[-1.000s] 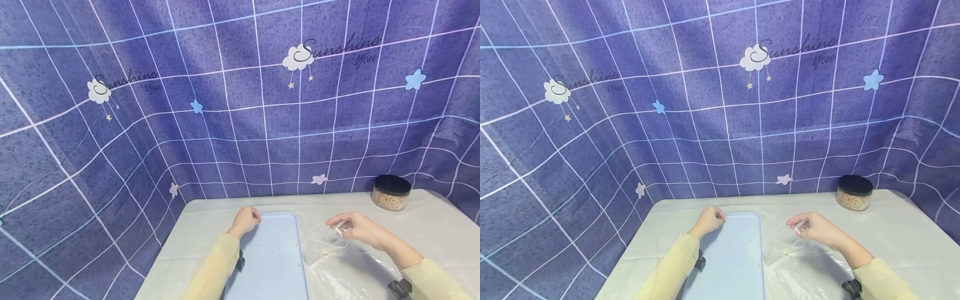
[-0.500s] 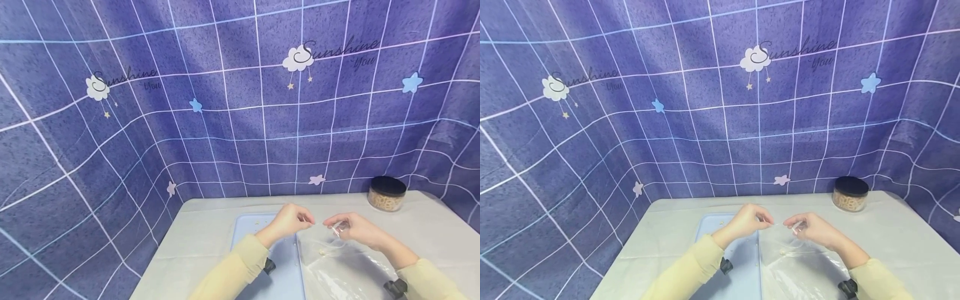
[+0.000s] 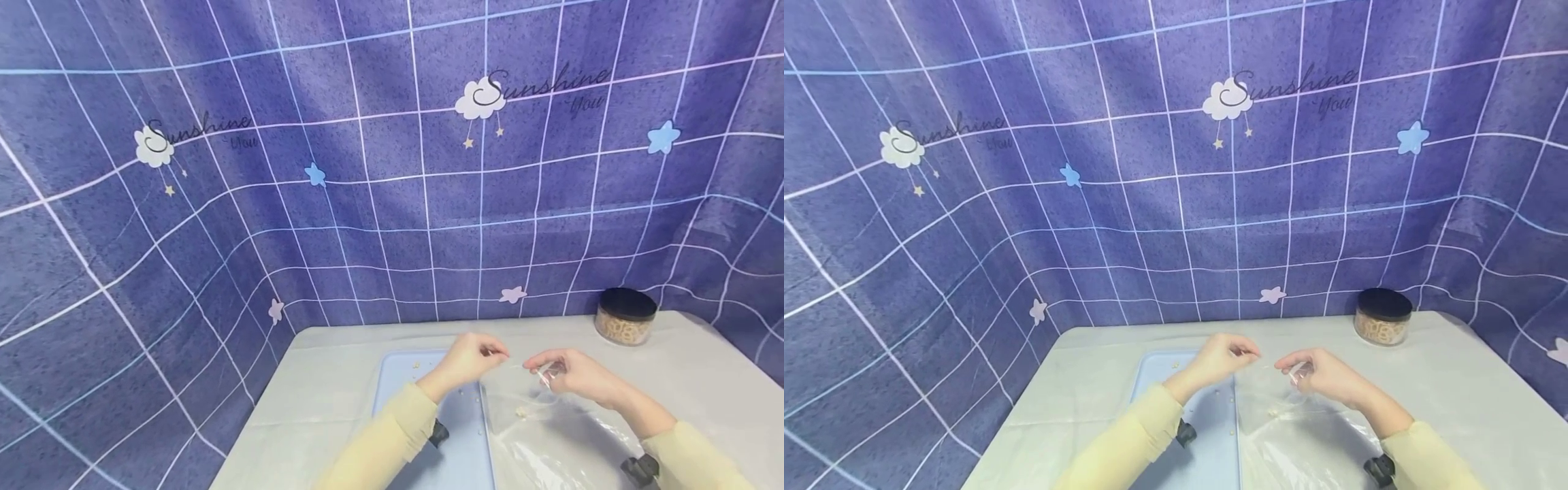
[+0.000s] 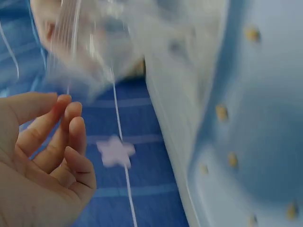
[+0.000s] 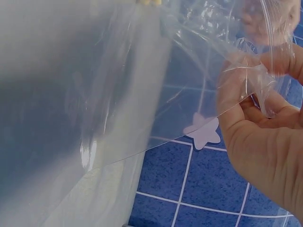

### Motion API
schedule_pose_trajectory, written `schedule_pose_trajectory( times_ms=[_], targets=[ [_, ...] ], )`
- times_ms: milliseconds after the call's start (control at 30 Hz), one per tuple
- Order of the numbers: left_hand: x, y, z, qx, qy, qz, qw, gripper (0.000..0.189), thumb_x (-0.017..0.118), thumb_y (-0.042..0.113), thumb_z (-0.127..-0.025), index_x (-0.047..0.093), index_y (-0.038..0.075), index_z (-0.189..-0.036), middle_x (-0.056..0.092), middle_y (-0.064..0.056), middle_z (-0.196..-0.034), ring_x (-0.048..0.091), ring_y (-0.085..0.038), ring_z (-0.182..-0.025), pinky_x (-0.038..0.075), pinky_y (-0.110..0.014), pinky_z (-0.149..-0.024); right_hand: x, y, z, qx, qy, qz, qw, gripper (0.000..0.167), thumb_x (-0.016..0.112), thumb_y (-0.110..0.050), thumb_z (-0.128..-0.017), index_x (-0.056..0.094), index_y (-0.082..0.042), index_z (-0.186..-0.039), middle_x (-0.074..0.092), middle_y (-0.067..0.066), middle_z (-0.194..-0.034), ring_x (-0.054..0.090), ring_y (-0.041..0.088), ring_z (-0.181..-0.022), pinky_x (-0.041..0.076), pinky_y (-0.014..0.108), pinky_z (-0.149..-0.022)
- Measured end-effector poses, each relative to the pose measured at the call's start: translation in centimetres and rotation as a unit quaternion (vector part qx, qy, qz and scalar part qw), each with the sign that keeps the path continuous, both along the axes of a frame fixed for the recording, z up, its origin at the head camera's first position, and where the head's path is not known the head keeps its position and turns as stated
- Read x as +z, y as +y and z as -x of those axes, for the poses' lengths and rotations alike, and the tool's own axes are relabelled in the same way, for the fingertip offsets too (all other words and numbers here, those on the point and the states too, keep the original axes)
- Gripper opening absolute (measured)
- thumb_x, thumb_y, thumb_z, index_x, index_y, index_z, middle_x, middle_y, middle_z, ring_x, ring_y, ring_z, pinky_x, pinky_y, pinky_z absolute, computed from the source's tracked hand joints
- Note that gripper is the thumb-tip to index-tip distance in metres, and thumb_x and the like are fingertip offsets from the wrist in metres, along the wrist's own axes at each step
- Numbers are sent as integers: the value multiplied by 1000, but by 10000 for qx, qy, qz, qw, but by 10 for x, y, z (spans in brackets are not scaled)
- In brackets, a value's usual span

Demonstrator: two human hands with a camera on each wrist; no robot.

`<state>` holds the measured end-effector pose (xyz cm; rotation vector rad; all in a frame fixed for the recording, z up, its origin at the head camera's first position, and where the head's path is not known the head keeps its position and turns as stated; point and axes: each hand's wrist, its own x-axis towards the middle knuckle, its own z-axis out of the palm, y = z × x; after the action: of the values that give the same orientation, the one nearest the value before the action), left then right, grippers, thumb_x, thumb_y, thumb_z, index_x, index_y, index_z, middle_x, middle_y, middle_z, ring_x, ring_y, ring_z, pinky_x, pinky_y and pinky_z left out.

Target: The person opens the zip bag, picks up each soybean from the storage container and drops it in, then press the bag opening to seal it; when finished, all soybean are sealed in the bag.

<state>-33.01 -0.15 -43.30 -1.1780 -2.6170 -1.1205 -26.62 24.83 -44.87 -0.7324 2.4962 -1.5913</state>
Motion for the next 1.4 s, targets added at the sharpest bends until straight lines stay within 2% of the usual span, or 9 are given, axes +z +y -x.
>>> schedule_pose_trajectory(
  times_ms=[133, 300, 400, 500, 733, 867, 1067, 1200, 1400],
  targets=[
    [-7, -38, 26, 733, 19, -126, 9972, 9, 72, 11, -93, 79, 11, -99, 75, 2, -96, 63, -4, -80, 51, -21, -75, 0, -3, 2, 84, -96, 13, 9999, 53, 63, 9, -73, 62, 14, -125, 66, 22, -114, 65, 21, -87, 54, 30, -71],
    [-24, -88, 58, 1537, -74, 52, 9881, 10, 70, 4, -91, 79, 7, -95, 75, -3, -93, 68, -15, -83, 55, -29, -76, 1, -4, 2, 96, -74, -66, 9999, 53, 63, 9, -72, 62, 13, -125, 67, 20, -112, 64, 21, -88, 54, 30, -72],
    [-34, -110, 68, 1772, -161, 295, 9836, 8, 72, 2, -88, 79, 5, -92, 75, -5, -91, 69, -19, -84, 56, -32, -79, 2, -2, 2, 25, 86, -184, 9998, 52, 62, 8, -71, 64, 12, -124, 69, 20, -112, 65, 21, -91, 55, 29, -74],
    [-41, -120, 75, 1851, -269, 570, 9807, 7, 76, 3, -84, 78, 3, -92, 73, -4, -86, 66, -17, -79, 55, -31, -76, 5, 1, 3, -49, 168, -271, 9995, 51, 63, 8, -72, 65, 10, -123, 69, 21, -113, 65, 20, -93, 54, 29, -75],
    [-55, -128, 74, 2019, -291, 845, 9753, 9, 83, 5, -79, 75, 3, -82, 65, 2, -70, 55, -10, -64, 50, -28, -65, 6, 0, 5, 24, 93, -193, 9998, 52, 61, 10, -71, 64, 12, -123, 69, 21, -112, 65, 18, -89, 55, 29, -73],
    [-59, -129, 72, 2127, -105, 970, 9722, 11, 83, 8, -80, 73, 8, -75, 65, 4, -68, 54, -10, -63, 50, -29, -66, 3, 0, 5, 96, 63, -113, 9999, 53, 59, 10, -71, 63, 13, -123, 68, 22, -112, 65, 18, -87, 55, 29, -72],
    [-59, -128, 70, 2328, -158, 1136, 9657, 15, 82, 11, -82, 71, 12, -73, 65, 5, -70, 55, -11, -65, 50, -31, -65, 3, -2, 4, 46, 36, -159, 9999, 53, 60, 9, -71, 64, 12, -123, 68, 23, -112, 65, 20, -87, 54, 29, -72],
    [-48, -118, 65, 2153, -133, 1036, 9710, 8, 78, 10, -85, 72, 9, -80, 64, 6, -72, 56, -10, -64, 51, -29, -65, 5, -2, 3, -16, 5, -204, 9998, 54, 60, 10, -69, 64, 12, -123, 67, 24, -112, 65, 20, -86, 54, 29, -71],
    [-14, -79, 43, 1456, -278, 503, 9877, 4, 77, 9, -88, 73, 8, -89, 66, 6, -78, 59, -6, -70, 52, -24, -69, 7, -2, 5, -27, -40, -220, 9997, 56, 59, 12, -68, 64, 12, -124, 67, 23, -112, 65, 22, -85, 54, 29, -70]
  ],
)
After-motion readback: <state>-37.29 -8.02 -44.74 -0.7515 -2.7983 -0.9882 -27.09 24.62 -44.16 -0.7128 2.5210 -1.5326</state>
